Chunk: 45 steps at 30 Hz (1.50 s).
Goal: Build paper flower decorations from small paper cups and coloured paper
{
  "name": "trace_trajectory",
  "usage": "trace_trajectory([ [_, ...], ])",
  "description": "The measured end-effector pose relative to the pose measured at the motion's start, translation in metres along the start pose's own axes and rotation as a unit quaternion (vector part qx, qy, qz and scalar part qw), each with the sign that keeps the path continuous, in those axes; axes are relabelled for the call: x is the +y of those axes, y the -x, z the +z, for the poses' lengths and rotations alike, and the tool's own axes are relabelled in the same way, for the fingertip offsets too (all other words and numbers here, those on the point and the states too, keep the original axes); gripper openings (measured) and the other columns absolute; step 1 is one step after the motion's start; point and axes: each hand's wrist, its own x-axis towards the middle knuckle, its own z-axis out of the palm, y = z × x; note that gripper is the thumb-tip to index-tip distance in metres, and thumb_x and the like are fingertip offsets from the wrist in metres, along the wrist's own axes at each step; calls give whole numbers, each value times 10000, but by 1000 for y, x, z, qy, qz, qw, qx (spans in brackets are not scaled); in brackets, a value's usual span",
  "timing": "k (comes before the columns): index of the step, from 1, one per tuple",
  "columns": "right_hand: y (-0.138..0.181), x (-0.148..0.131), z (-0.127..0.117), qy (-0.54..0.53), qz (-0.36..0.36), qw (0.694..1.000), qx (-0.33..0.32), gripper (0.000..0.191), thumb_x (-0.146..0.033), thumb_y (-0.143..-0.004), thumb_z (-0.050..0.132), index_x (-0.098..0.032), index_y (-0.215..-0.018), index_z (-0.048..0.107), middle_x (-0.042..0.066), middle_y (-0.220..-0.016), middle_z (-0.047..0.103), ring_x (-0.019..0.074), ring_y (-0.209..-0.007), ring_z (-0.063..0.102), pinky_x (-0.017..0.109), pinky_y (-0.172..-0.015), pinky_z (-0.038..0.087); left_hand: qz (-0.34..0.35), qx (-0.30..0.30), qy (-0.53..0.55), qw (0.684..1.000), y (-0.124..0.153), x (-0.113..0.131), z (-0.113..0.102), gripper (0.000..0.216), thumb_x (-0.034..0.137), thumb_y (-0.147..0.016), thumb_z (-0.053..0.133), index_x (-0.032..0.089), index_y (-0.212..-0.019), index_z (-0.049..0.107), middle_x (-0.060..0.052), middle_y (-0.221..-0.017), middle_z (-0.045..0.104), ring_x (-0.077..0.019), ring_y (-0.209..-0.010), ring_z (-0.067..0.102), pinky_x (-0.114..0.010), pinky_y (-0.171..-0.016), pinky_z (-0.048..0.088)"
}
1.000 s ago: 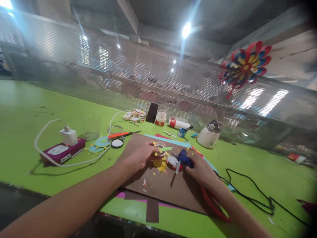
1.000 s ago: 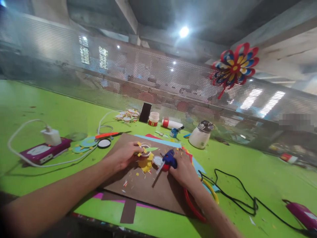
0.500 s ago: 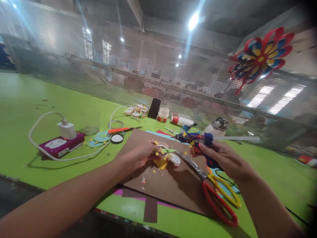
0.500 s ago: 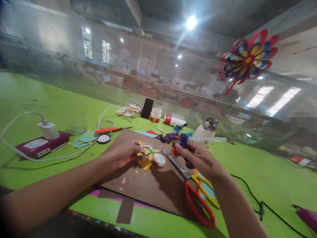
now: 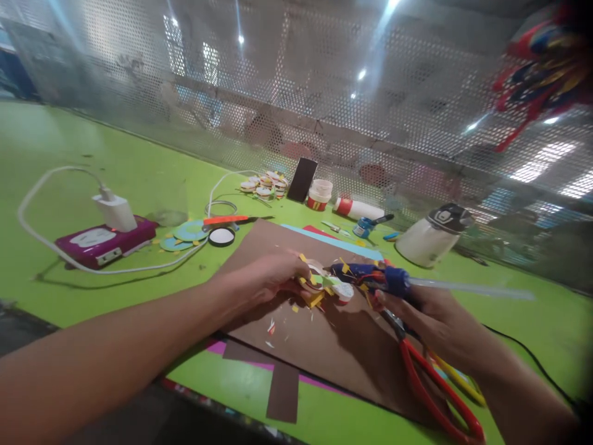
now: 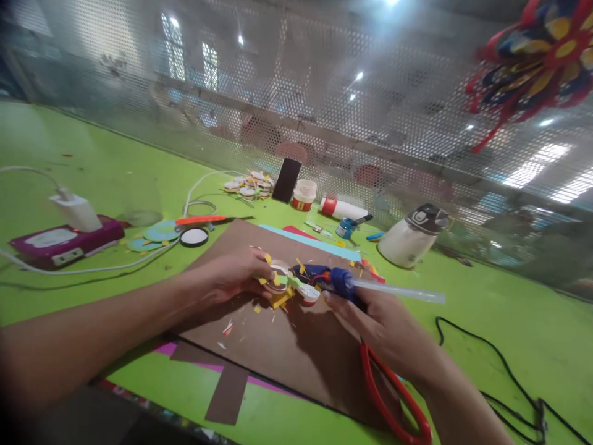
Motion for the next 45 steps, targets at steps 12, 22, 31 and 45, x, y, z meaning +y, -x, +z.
trace_trajectory([
  [12, -2, -6, 2, 29, -35, 999, 17, 380, -533, -863, 486, -217, -773, 676, 25, -688, 672, 199, -611, 567, 283, -529, 416, 20, -8, -23, 1000, -1, -7, -1, 95, 49, -627, 567, 139, -657, 575, -73, -567, 628, -178, -481, 604, -292, -465, 483],
  [22, -1, -8, 3, 38, -47, 998, 11, 414, -532, -906, 434, -199, -745, 618, 17, -668, 596, 167, -602, 504, 271, -537, 403, 13, -13, -26, 999, -3, -7, -3, 115, 50, -615, 571, 139, -688, 561, -62, -575, 634, -180, -498, 619, -281, -467, 497],
  [31, -2, -7, 5, 37, -32, 999, -15, 496, -612, -913, 373, -195, -753, 588, 26, -700, 586, 167, -616, 483, 275, -527, 370, 5, 3, -31, 1000, 0, -5, -1, 126, 26, -611, 552, 129, -680, 570, -66, -589, 638, -162, -501, 613, -258, -467, 485],
  [45, -3, -9, 7, 37, -50, 998, 0, 448, -565, -918, 398, -199, -730, 573, 14, -687, 581, 166, -620, 496, 275, -546, 405, 3, 3, -24, 1000, 1, -7, 1, 110, 29, -651, 534, 135, -675, 550, -47, -552, 619, -166, -450, 603, -267, -432, 490],
])
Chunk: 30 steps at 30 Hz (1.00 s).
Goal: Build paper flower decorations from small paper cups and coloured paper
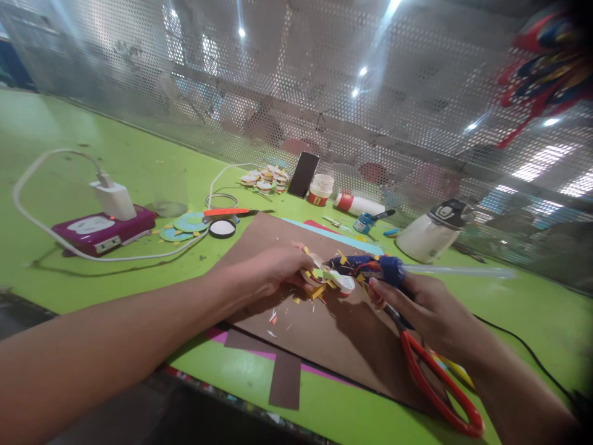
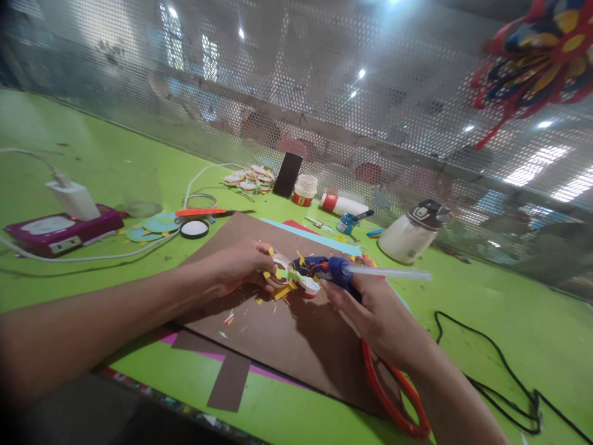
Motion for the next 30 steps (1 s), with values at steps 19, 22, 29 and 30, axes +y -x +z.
trace_trajectory([
  [19, 2, 2, 3, 7, 42, 999, -10, 496, -639, -895, 377, -211, -702, 537, -3, -617, 514, 154, -555, 450, 274, -488, 351, 21, -15, 21, 999, -1, -6, 0, 121, 51, -634, 521, 157, -693, 529, -33, -519, 599, -176, -437, 592, -269, -403, 463],
  [22, 2, 2, 4, 5, 39, 999, 3, 466, -623, -898, 388, -215, -721, 529, -14, -612, 491, 150, -548, 433, 273, -486, 344, 17, -11, 18, 1000, 1, -3, 2, 115, 58, -646, 534, 148, -714, 550, -40, -527, 607, -177, -456, 601, -278, -429, 486],
  [29, 0, -2, 4, 20, 16, 1000, 13, 421, -552, -912, 416, -215, -683, 520, -2, -614, 527, 161, -567, 463, 270, -487, 366, 24, -8, 24, 999, 4, -4, 2, 101, 50, -657, 537, 134, -710, 555, -53, -537, 603, -173, -451, 590, -273, -419, 475],
  [30, 0, -3, 4, 22, 10, 1000, 18, 416, -541, -913, 420, -215, -674, 518, 1, -618, 537, 161, -570, 469, 268, -486, 370, 26, -10, 28, 999, 4, -5, 2, 98, 52, -663, 537, 136, -711, 552, -54, -539, 604, -173, -453, 591, -271, -419, 474],
])
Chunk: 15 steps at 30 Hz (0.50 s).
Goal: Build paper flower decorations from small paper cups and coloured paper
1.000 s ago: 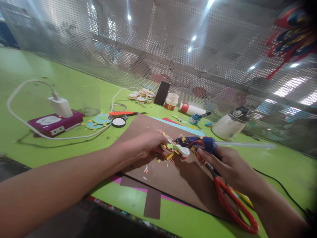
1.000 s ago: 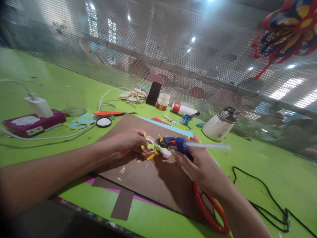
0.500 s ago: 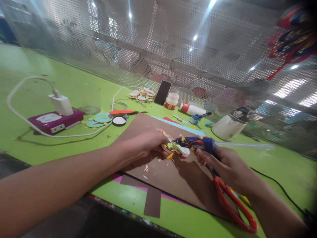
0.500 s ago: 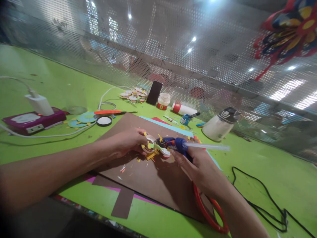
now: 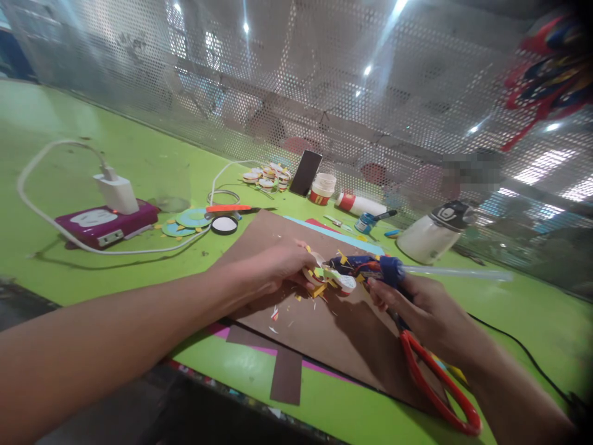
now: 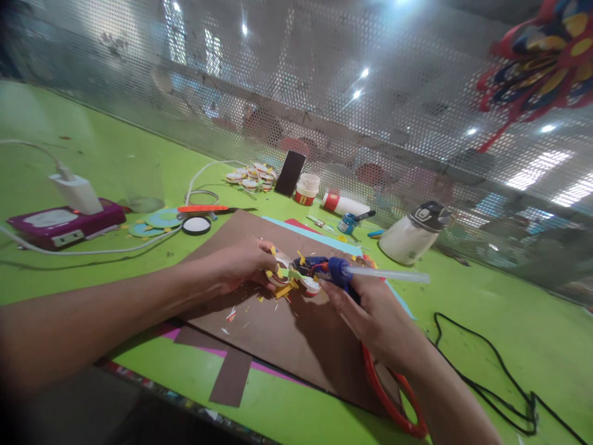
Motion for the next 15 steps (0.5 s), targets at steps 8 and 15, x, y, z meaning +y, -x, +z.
trace_trajectory([
  [8, 0, -3, 0, 3, -20, 1000, 3, 378, -507, -915, 441, -211, -722, 576, 5, -659, 578, 168, -602, 506, 268, -521, 412, 3, 3, -7, 1000, -3, -2, -1, 115, 33, -659, 525, 141, -698, 537, -53, -534, 606, -169, -440, 586, -272, -425, 478],
  [15, 1, 0, 0, -1, 3, 1000, -1, 430, -552, -905, 431, -211, -661, 527, -3, -594, 519, 152, -545, 457, 256, -458, 361, 1, 3, -6, 1000, -1, 0, 0, 104, 44, -665, 529, 141, -701, 540, -53, -526, 591, -168, -445, 576, -270, -417, 470],
])
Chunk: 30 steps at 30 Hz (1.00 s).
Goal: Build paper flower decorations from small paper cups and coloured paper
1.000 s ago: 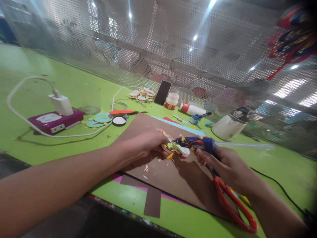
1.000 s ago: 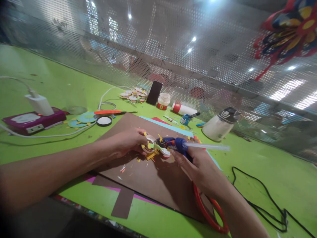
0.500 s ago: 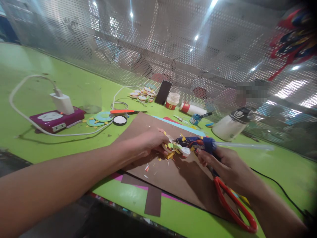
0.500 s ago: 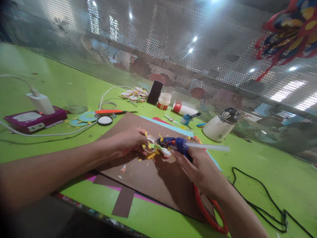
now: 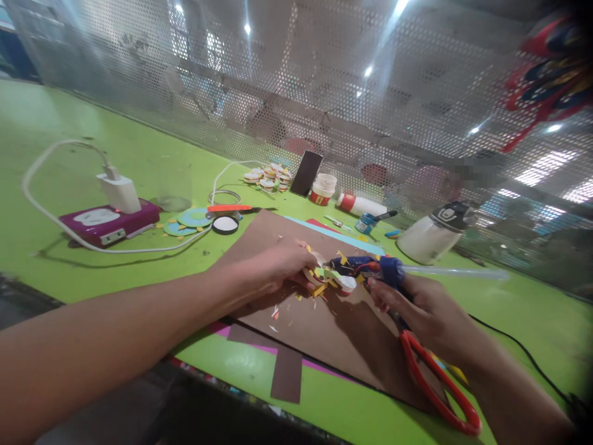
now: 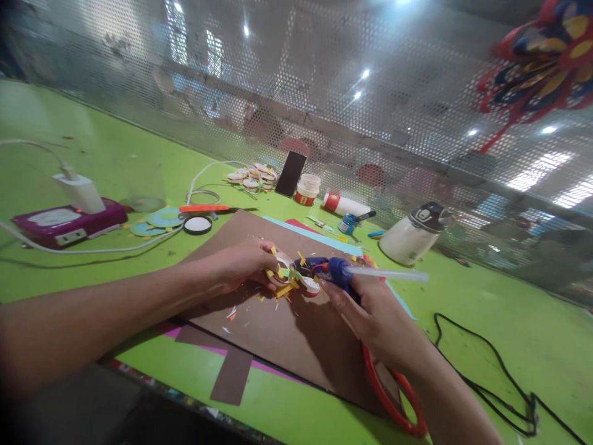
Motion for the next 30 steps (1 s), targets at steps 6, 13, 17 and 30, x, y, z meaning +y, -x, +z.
trace_trajectory([
  [6, 1, 1, -1, -1, 3, 1000, -1, 453, -586, -910, 398, -213, -684, 522, -5, -610, 516, 158, -565, 471, 275, -502, 388, -1, -10, -1, 1000, -3, -5, -4, 121, 49, -660, 540, 147, -731, 549, -60, -555, 616, -178, -461, 593, -283, -426, 485],
  [13, -1, -4, 0, 13, -23, 1000, 10, 381, -517, -920, 431, -216, -749, 591, 12, -662, 591, 170, -591, 508, 275, -497, 391, 6, 13, -7, 1000, 0, -1, 1, 101, 52, -655, 543, 146, -692, 542, -41, -514, 590, -164, -433, 574, -269, -418, 474],
  [17, -1, -5, 1, 18, -27, 999, 10, 400, -523, -917, 418, -220, -712, 580, 1, -608, 550, 165, -563, 485, 276, -497, 394, 13, -1, -3, 1000, 0, -1, 1, 107, 45, -659, 536, 147, -692, 540, -38, -510, 582, -161, -431, 566, -262, -409, 459],
  [30, 0, 1, 0, 1, -19, 1000, 8, 430, -565, -915, 402, -222, -671, 496, -1, -612, 498, 161, -572, 458, 277, -503, 387, 10, -1, 5, 1000, 0, -3, -1, 141, 49, -634, 539, 152, -730, 541, -48, -527, 594, -173, -447, 576, -270, -408, 466],
])
